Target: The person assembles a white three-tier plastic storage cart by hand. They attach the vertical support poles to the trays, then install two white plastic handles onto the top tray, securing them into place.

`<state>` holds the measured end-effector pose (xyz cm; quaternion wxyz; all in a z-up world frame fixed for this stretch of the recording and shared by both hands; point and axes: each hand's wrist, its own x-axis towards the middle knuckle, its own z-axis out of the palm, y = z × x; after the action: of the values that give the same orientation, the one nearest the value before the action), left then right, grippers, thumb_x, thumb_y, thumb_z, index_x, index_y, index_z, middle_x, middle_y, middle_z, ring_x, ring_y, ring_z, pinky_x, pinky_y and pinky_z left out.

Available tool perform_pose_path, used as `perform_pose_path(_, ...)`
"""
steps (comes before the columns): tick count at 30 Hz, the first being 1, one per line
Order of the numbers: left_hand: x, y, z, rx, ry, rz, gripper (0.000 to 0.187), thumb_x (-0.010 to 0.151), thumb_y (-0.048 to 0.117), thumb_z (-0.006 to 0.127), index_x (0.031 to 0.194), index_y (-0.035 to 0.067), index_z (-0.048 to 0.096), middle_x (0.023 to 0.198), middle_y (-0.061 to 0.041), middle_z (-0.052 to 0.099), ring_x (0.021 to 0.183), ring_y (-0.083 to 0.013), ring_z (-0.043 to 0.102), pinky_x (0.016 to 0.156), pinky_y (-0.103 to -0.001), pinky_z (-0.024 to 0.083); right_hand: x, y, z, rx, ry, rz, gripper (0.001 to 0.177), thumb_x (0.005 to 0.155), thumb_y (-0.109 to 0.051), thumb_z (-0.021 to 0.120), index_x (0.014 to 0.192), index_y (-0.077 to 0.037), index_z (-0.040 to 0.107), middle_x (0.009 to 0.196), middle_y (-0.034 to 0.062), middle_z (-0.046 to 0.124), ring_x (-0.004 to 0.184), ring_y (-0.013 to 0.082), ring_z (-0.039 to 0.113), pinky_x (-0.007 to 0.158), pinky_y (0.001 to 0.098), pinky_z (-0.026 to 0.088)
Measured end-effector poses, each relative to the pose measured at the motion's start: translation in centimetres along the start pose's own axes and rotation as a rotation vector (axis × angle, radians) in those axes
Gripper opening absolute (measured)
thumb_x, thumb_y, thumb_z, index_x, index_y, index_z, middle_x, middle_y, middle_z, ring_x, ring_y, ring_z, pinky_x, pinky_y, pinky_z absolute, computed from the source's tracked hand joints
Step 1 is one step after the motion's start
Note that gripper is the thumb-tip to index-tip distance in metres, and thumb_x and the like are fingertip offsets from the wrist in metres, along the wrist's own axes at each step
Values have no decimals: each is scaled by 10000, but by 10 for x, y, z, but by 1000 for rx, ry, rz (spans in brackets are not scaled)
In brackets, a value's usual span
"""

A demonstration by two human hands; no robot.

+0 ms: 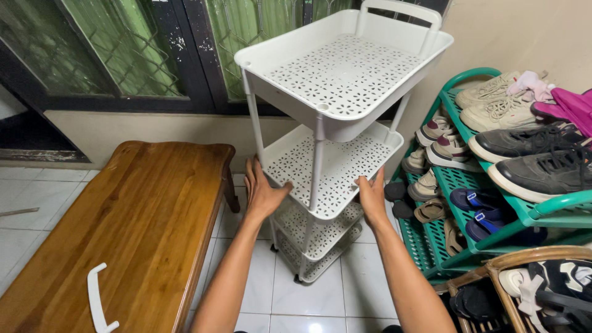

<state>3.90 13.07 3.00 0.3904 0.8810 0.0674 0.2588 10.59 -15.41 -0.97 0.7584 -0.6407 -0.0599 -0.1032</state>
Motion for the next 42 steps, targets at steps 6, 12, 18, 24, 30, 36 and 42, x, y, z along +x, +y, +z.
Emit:
perform_pose_path(6,-25,21,7,-116,69,169,905,745,385,828,1376,-61,357,1528,-301,314,1431,-480,304,1180,-559,283,50,4,-44,-172,-92,111,688,944,-141,497,1613,-116,339,1194,174,605,1028,227,586,916,358,499)
perform_pose_path(12,-45,32,4,-26,29,483,399,947,292,667,1126,-61,612,1564,-258,390,1510,-494,229,1188,-561,280,84,-3,-79,-240,-179,104,603,983,-185,519,1560,-28,448,1388,196,635,1220,277,622,1014,351,505)
perform_pose_path(18,-57,37,-9,-25,-83,496,343,960,322,655,1064,-3,690,1380,-148,558,1485,-406,337,1139,-552,331,81,-34,-59,-89,-261,298,851,778,-159,541,1601,-161,326,1411,189,554,1154,314,607,912,421,563)
perform_pose_path(24,-58,32,-13,26,-54,499,406,956,403,671,971,-1,700,1198,-178,646,1446,-374,411,1080,-539,376,85,-31,-51,-122,-216,289,720,851,-186,555,1557,-130,424,1298,175,620,1057,291,645,869,387,563)
perform_pose_path(30,-62,33,-9,63,10,539,422,940,395,693,971,-26,691,1080,-198,652,1397,-390,457,1046,-536,403,40,-33,-68,-375,47,-240,357,982,-141,523,1279,-4,667,1103,85,731,984,164,679,879,302,523)
perform_pose_path(36,-75,49,-8,80,36,487,392,918,369,725,920,-21,686,1038,-188,655,1381,-388,466,1046,-520,409,-63,-47,-40,-431,30,-581,304,1059,-224,543,1141,-9,742,1159,157,689,1179,276,603,986,359,480)
perform_pose_path(42,-73,59,-15,-35,42,475,329,898,285,697,964,-38,698,1107,-206,668,1352,-416,438,1035,-530,377,-75,-52,-10,-681,166,-689,236,969,-226,693,909,2,700,926,138,686,1051,329,605,882,420,498)
